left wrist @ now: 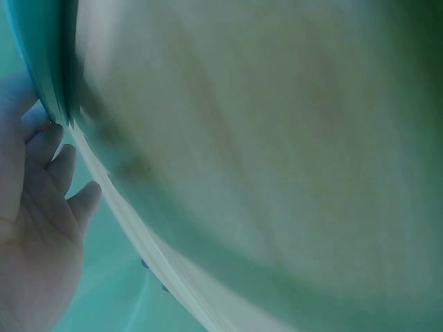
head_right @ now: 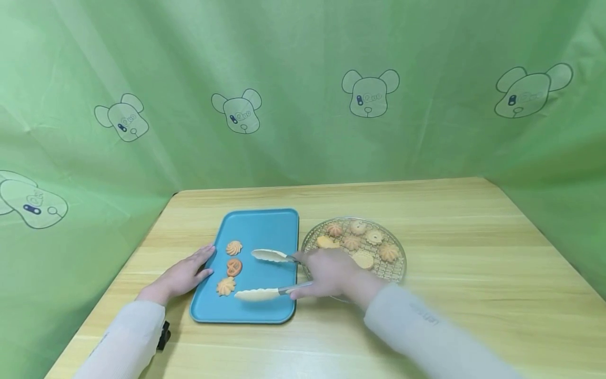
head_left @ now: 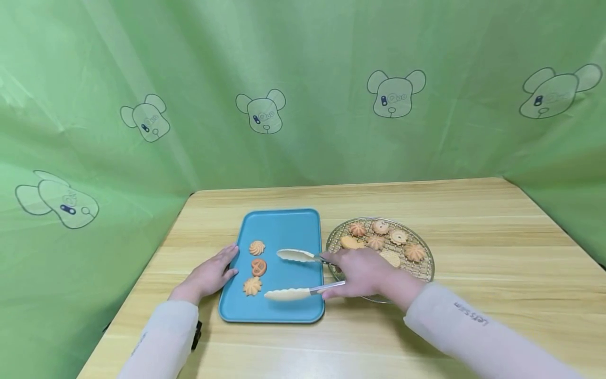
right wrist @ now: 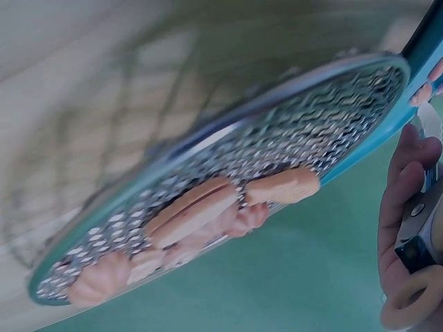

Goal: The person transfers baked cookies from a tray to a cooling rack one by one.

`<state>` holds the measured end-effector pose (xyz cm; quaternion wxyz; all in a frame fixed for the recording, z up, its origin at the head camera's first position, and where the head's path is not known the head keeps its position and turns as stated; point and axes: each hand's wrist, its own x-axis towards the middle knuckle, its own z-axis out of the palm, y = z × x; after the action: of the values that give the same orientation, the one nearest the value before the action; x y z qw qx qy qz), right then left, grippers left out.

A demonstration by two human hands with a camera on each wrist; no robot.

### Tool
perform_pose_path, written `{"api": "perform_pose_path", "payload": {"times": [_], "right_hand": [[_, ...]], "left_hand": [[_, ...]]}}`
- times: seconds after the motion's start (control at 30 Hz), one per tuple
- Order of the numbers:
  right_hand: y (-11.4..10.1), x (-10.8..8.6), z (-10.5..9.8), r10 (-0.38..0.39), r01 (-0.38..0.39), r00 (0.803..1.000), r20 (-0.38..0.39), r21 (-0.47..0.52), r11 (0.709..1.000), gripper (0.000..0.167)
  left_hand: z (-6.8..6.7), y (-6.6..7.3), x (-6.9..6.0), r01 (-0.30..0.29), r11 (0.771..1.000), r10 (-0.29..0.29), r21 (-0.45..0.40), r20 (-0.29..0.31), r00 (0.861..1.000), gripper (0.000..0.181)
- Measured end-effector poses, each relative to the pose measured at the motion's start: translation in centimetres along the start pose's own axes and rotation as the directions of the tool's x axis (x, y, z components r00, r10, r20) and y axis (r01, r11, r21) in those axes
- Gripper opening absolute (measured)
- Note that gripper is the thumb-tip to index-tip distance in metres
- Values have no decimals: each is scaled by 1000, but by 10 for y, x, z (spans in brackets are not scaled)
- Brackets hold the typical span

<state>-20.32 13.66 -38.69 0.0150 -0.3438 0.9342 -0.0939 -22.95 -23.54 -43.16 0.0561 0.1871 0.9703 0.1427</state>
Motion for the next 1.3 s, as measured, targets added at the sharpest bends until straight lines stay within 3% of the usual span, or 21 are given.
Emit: {"api": "perform_pose_path", "payload": {"times": [0.43,0.57,0.93,1.3], "right_hand": [[-21,11,3,-87,87,996,31,5,996,83],[-26,14,3,-84,83,995,58,29,996,81],[-35,23,8,-42,44,994,99,-24,999,83],[-41,30,9,-62,65,994,91,-33,997,82]], "left_hand": [[-1,1,0,5,1000,-5,-6,2,1000,61],[-1,0,0,-6,1000,6,-2,-7,1000,60],[0,1,0,2,1000,-2,2,1,1000,61],[0,0,0,7,1000,-7,0,6,1000,61]]}}
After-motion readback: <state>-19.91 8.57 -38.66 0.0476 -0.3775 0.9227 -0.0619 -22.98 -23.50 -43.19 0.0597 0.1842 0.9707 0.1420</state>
